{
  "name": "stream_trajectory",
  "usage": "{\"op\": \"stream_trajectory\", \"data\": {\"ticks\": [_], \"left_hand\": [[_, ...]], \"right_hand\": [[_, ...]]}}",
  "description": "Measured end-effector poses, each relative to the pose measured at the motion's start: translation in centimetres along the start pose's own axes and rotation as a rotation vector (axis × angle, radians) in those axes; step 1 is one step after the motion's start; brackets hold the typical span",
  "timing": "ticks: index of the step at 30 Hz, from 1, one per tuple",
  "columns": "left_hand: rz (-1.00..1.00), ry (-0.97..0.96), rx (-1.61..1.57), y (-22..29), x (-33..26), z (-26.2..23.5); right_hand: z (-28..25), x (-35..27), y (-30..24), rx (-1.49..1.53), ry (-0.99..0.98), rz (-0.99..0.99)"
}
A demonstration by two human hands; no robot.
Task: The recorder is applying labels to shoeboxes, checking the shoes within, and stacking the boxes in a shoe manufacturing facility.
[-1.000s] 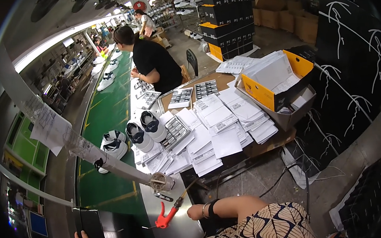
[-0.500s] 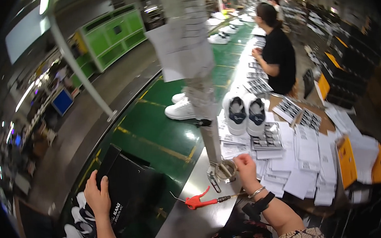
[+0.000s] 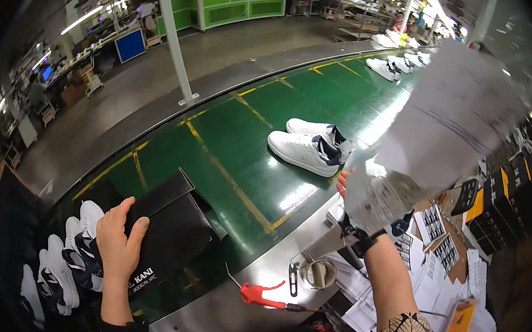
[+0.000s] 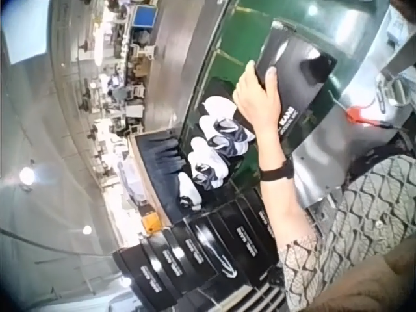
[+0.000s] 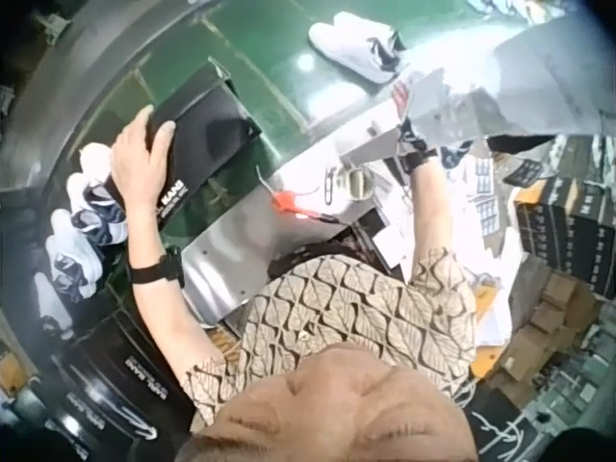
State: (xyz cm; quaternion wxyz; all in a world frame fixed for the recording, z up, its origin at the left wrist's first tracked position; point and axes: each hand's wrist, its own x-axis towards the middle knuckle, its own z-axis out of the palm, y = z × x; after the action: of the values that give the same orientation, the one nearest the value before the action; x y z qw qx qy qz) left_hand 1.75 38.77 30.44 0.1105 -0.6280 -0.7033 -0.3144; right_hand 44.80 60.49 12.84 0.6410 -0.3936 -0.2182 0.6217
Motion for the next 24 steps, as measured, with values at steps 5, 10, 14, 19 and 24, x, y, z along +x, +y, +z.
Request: {"op": "stream_trajectory", "data": {"ticks": [5,10,14,19,24], "left_hand": [[-0.033,-0.037,-0.006,0.6,0.2,-0.2],[-0.117,-0.090,0.004,-0.2,0.0,-0.5],[-0.098,-0.024,-0.007,0.2,0.3,-0.1],[-0.102,-0.031,0.038,0.2,0.1,-0.2],[-0.089,-0.039,0.035,0.4,0.1,-0.4]], "right_hand": [[-0.1,5.8,-2.1,-0.218,0.245,0.183],[1.1,9.6,-1.0,-0.261,0.192,0.250],[-0.7,13.9,-2.0,-0.142,0.235,0.256],[0.2,16.3,-0.4,0.056,0.325,0.264],[0.6,16.5,-0.5,-0.048,0.191,0.210]]}}
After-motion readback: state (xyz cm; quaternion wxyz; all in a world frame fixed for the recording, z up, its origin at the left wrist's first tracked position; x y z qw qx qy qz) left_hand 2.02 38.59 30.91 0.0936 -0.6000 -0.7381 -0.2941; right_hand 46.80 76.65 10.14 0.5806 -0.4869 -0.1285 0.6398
